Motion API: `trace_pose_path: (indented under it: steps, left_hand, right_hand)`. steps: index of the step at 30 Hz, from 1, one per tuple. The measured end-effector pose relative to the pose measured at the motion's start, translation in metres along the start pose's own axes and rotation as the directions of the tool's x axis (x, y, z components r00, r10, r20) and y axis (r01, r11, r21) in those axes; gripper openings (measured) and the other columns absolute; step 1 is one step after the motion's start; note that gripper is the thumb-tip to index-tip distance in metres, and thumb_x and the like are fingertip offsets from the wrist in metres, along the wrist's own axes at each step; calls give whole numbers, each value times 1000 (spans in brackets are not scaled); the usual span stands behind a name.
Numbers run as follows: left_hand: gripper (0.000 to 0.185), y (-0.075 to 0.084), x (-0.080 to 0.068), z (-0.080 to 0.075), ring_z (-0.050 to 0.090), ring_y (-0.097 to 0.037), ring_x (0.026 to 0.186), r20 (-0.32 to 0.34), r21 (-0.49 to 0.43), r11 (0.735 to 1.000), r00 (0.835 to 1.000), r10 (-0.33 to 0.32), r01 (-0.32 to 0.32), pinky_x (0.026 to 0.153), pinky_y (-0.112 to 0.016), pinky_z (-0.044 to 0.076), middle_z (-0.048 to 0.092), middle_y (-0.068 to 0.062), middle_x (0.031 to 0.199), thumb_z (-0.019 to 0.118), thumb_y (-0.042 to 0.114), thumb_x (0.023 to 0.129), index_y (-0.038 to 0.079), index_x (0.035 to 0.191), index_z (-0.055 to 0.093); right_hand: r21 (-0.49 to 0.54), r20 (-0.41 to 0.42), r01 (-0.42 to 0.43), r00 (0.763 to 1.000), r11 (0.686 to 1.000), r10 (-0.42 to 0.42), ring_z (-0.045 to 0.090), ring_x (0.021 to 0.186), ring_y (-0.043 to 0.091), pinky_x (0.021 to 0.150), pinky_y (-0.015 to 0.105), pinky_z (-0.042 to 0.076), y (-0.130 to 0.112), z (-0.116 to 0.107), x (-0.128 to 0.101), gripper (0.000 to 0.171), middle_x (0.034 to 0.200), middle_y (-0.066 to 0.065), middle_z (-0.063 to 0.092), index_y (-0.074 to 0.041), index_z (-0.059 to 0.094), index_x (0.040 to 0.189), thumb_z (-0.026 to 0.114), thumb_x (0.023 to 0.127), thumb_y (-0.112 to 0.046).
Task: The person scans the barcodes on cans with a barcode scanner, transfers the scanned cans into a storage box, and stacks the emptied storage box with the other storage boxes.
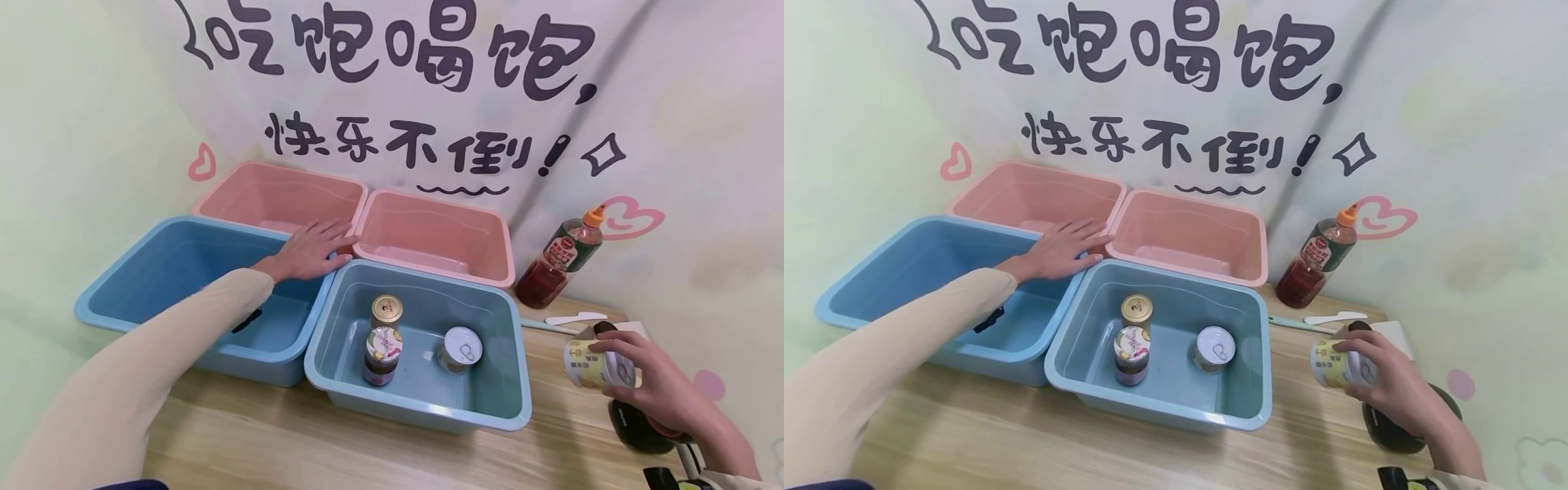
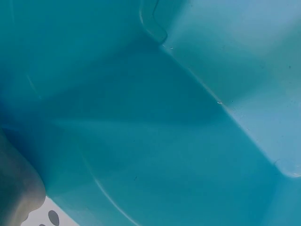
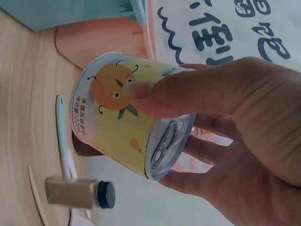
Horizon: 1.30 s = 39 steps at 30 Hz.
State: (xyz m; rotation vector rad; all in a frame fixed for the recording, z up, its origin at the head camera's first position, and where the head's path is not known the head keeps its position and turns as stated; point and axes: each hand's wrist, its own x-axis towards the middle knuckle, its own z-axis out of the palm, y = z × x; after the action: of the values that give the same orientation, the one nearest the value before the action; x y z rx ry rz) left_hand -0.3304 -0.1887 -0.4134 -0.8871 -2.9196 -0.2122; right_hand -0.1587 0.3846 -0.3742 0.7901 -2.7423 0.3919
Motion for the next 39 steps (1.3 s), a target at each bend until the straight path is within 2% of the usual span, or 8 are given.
trace_pose_path:
  steps: [4,11,21,26,31,36,39]
  left_hand:
    - [61,-1,-1,-1,20,-37,154,0,2,1000,1000,2,-2,125,-58,10,28,-10,165,48,46,100,23,155,38]
    - [61,0,0,-2,20,-36,154,7,4,1000,1000,-1,1,125,-57,10,28,-9,165,48,47,100,24,155,38]
    - [60,0,0,0,20,-37,154,8,2,1000,1000,-2,2,125,-58,11,28,-10,165,47,46,100,23,155,38]
    - [60,0,0,-1,21,-37,154,10,6,1000,1000,-9,9,125,-58,11,29,-10,165,47,47,100,23,155,38]
    - [60,1,0,-2,20,-36,154,15,2,1000,1000,-9,9,125,-58,11,29,-10,165,48,47,100,24,155,38]
    - [60,1,0,-3,21,-37,154,9,6,1000,1000,-11,11,124,-59,12,29,-10,165,48,47,100,23,155,38]
    - [61,1,0,-2,20,-37,154,11,2,1000,1000,-13,13,124,-59,11,28,-10,165,48,47,100,24,155,38]
  right_hand:
    - [14,-7,-24,1000,1000,24,31,106,-19,64,19,45,3,3,-10,72,117,3,57,-17,69,107,95,42,1]
    - [32,-11,-77,997,996,78,32,105,-20,65,17,43,9,12,-26,70,122,-20,51,-19,70,104,95,42,2]
    - [56,-14,-111,994,992,112,30,105,-22,68,9,37,15,18,-40,70,125,-34,40,-18,69,103,93,41,5]
    - [46,-1,-148,989,988,148,30,104,-22,67,11,38,17,17,-42,69,125,-34,41,-18,70,102,95,41,3]
    - [38,5,-166,986,985,166,38,95,-16,63,16,41,17,14,-40,69,120,-31,44,-17,70,103,95,42,2]
    - [58,-35,-82,996,995,84,41,93,-11,63,18,42,16,10,-27,72,122,-31,44,-15,69,104,94,40,5]
    - [48,-39,-36,999,998,38,40,95,-13,62,19,44,15,4,-12,72,122,-22,49,-13,68,107,93,42,4]
